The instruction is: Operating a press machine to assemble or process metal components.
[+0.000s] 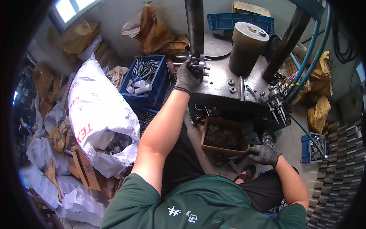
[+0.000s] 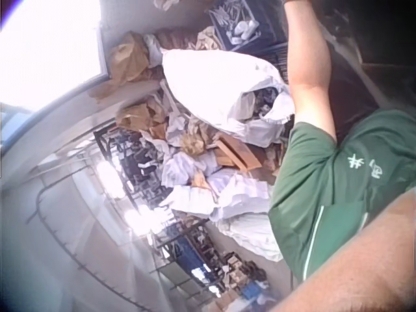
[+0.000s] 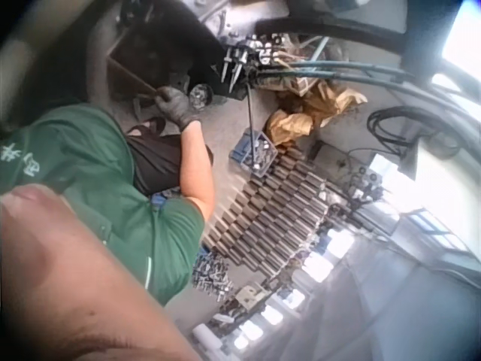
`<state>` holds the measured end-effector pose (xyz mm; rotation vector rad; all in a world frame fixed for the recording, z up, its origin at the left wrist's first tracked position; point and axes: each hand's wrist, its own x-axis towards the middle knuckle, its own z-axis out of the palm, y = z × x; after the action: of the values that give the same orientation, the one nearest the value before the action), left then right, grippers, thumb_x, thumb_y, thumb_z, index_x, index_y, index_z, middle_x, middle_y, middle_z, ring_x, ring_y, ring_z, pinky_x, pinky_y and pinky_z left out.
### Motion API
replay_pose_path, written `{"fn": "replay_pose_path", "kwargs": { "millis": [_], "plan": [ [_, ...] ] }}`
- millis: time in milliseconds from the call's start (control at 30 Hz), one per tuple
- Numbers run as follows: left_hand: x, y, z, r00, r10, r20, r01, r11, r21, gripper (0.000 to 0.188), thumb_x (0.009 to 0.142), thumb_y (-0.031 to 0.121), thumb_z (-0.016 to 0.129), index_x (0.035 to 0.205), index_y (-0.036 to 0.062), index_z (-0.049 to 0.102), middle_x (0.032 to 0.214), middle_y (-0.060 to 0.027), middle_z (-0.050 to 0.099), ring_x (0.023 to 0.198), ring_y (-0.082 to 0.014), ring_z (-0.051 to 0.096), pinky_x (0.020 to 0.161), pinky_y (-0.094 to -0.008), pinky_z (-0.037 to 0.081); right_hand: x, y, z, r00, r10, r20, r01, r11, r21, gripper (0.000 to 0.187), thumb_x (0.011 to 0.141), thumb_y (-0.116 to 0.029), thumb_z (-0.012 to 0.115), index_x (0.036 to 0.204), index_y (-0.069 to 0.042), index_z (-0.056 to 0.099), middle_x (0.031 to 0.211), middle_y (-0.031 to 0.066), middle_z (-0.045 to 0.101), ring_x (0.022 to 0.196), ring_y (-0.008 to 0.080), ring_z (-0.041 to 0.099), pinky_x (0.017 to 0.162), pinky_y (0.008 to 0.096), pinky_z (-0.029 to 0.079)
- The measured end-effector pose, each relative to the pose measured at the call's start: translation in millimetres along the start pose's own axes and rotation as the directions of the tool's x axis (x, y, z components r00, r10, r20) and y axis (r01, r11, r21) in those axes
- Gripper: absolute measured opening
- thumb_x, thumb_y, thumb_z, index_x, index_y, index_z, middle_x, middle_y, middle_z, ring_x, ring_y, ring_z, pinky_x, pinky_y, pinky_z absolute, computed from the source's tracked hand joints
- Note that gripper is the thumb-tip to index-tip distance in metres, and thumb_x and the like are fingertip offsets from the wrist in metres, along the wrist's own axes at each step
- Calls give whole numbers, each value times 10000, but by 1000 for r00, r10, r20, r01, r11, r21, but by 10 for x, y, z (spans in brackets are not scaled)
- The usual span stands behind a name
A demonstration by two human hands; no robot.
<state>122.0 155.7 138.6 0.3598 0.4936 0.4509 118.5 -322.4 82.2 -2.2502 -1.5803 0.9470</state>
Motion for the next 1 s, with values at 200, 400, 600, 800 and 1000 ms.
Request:
{"fn": "replay_pose_path", "kwargs": {
  "millis": [200,400,600,800,1000],
  "plan": [
    [26,-476,46,311,471,826,-829,-291,478,154,982,224,694,1012,78,656,839,-59,662,662,-134,623,615,-267,518,306,18,-74,992,70,-107,-70,998,10,330,910,-261,672,1167,-56,694,1071,193,710,997,387,686,882,459,555],
    [-262,-220,214,410,642,648,-884,105,455,148,963,204,704,943,58,708,783,-90,707,731,-187,683,702,-320,532,356,41,-90,956,25,-294,-60,992,-109,304,899,-228,691,1156,-66,690,1048,170,714,988,381,685,862,470,554],
    [-400,-400,186,816,267,512,-577,347,739,271,973,279,698,1045,18,710,763,-19,668,692,-76,620,647,-251,513,718,-340,-398,857,-135,-497,25,975,-221,271,850,-169,708,1106,-79,701,1028,164,693,944,382,656,843,475,542],
    [-119,-571,146,833,122,540,-554,209,806,371,925,400,741,1001,37,726,629,-84,667,530,-155,644,577,-336,542,1574,-781,-1178,723,-248,-645,-127,870,-477,270,823,-169,704,1064,-48,704,1064,167,685,1016,377,634,932,492,500],
    [-60,-603,200,863,99,495,-501,39,865,399,863,381,692,1115,74,721,716,-117,718,664,-239,724,731,-370,585,2165,-485,-1356,759,-161,-630,-340,728,-595,341,843,-294,675,1109,-85,719,1026,141,717,1066,359,644,955,479,477]
  ]
}}
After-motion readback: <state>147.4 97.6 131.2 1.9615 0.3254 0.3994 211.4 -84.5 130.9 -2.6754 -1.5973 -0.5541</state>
